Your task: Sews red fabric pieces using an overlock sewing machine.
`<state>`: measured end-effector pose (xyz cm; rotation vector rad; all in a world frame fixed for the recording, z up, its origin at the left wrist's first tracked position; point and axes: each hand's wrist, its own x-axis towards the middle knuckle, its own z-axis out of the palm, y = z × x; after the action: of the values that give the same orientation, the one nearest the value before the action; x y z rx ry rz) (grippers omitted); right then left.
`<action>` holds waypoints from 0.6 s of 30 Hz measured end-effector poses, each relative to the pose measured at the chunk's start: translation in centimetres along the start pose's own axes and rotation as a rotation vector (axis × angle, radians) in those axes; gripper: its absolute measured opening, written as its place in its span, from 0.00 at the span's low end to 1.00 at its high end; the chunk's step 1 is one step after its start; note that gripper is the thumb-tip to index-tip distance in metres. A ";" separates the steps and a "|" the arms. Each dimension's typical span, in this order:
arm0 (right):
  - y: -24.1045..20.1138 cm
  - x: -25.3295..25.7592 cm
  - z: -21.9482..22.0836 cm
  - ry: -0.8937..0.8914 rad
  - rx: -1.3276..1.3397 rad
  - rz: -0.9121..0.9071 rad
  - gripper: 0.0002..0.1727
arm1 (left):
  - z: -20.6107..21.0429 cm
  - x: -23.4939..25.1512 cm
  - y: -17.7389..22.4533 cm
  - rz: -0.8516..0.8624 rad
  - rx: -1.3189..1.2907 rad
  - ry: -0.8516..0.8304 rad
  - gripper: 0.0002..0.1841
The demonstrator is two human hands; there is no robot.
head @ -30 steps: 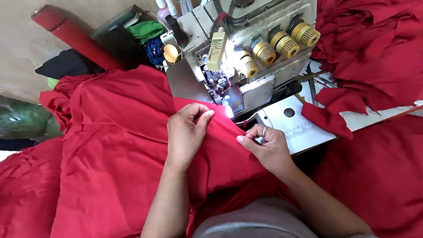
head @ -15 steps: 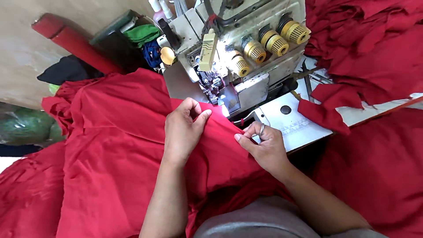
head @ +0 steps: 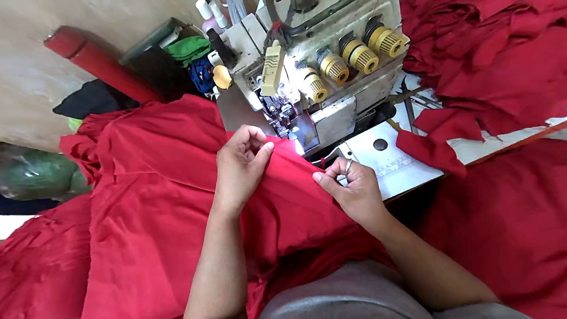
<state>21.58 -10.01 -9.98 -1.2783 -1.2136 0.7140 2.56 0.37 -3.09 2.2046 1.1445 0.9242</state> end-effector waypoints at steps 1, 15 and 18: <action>-0.1 -0.1 0.0 0.005 -0.005 0.007 0.11 | 0.0 0.0 0.0 0.010 0.016 -0.019 0.06; 0.0 -0.3 0.1 0.020 0.027 -0.064 0.09 | -0.7 0.2 -0.9 0.201 0.171 -0.128 0.11; -0.2 0.2 0.1 0.012 0.009 -0.063 0.09 | -0.7 0.6 -1.1 0.174 0.132 -0.119 0.11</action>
<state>21.51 -9.87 -9.75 -1.2298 -1.2342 0.6646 1.71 1.54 -3.18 2.4622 0.9970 0.7934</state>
